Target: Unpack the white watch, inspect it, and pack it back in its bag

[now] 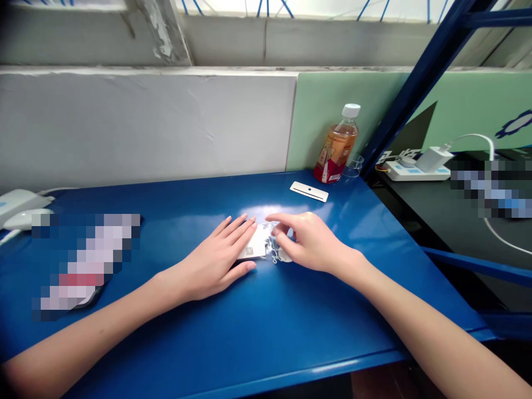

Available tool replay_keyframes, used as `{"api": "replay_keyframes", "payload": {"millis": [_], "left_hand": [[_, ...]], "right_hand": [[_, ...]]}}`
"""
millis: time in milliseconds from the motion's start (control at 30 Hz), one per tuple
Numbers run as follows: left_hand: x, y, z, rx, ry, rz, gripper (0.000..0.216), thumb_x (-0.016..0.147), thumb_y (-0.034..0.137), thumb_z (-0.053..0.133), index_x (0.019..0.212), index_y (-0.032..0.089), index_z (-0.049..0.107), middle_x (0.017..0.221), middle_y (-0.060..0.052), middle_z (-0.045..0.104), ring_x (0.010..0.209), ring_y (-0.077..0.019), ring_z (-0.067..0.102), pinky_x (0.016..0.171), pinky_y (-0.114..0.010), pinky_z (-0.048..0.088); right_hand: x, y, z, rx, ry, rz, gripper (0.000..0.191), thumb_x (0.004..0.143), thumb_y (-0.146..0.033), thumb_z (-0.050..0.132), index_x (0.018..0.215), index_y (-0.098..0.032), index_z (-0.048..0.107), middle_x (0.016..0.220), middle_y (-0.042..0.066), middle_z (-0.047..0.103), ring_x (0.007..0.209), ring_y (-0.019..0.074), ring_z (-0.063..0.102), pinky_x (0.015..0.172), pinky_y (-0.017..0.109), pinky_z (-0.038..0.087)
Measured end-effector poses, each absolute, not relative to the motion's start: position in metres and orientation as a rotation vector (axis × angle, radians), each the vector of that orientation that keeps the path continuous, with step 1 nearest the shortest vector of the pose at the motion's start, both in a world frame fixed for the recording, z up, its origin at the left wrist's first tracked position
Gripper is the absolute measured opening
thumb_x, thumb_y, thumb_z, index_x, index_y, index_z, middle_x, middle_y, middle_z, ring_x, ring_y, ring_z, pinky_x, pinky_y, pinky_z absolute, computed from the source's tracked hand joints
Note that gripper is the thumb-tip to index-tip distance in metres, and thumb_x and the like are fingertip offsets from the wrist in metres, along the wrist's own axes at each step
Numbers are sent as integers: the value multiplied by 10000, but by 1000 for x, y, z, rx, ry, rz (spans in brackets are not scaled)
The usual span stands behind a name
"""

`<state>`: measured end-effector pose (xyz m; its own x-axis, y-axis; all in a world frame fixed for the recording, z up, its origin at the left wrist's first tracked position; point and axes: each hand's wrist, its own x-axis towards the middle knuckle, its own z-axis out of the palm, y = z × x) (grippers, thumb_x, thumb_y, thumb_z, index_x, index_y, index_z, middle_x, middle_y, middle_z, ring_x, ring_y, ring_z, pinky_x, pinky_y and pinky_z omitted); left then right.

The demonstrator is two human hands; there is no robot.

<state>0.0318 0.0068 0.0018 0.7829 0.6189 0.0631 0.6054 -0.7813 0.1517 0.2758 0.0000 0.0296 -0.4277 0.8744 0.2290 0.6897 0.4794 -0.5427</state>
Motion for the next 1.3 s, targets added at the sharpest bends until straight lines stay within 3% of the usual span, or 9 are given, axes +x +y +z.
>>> {"api": "replay_keyframes", "payload": {"millis": [100,233,367,500,733,867,1000,1133,1300], "left_hand": [[33,7,3,2860,979,131,712,1014,551,313,1522,53,274,1588,-196,269,1490,-355,180,1181,-540,185],[34,8,3,2874,980,142,703,1017,544,301,1512,44,292,1579,-205,286,1485,-356,204,1176,-543,196],[34,8,1,2876,980,186,678,1013,519,341,1504,52,312,1565,-212,320,1473,-354,245,1172,-538,211],[34,8,1,2880,976,216,655,1007,493,374,1505,71,313,1558,-206,340,1466,-347,269,1168,-532,225],[34,7,3,2868,997,180,658,1007,489,372,1500,56,315,1555,-203,347,1460,-350,283,1171,-525,230],[34,7,1,2860,990,219,639,1003,479,387,1497,78,328,1548,-201,363,1457,-350,291,1164,-532,243],[34,7,1,2863,1000,211,635,998,475,394,1491,80,334,1550,-198,360,1456,-348,294,1168,-520,239],[34,6,1,2862,1004,201,643,997,480,396,1495,79,326,1557,-199,348,1457,-353,289,1166,-523,240],[35,6,2,2862,1003,181,647,1007,470,377,1498,53,319,1557,-202,347,1457,-360,285,1166,-524,246]], "right_hand": [[280,3,27,-1415,-2273,122,298,890,-199,501,1084,-145,721,900,90,779,784,236,719,691,331,512],[281,5,30,-1511,-2256,251,237,873,-202,526,946,-185,750,742,34,770,601,181,686,568,278,477],[275,0,35,-1359,-2218,472,240,923,-261,527,1019,-190,735,924,46,786,709,175,715,570,249,500],[272,-2,35,-1187,-2270,634,264,934,-215,513,1108,-180,708,1032,57,774,874,185,729,696,247,552],[277,2,21,-1080,-2484,378,263,931,-246,573,1141,-172,713,1213,127,701,1166,279,629,976,423,531],[273,-4,22,-1023,-2590,253,323,970,-221,486,1229,-155,666,1282,143,671,1251,303,583,1031,479,506],[269,-17,25,-1013,-2707,98,444,982,-266,471,1372,-63,534,1419,219,545,1356,335,478,1087,494,458],[266,-24,24,-1073,-2769,-35,557,987,-394,458,1394,-14,491,1405,254,544,1353,367,473,1070,490,474],[261,-28,23,-1086,-2778,-53,592,982,-401,462,1382,35,479,1390,291,541,1331,393,490,1057,506,481]]}}
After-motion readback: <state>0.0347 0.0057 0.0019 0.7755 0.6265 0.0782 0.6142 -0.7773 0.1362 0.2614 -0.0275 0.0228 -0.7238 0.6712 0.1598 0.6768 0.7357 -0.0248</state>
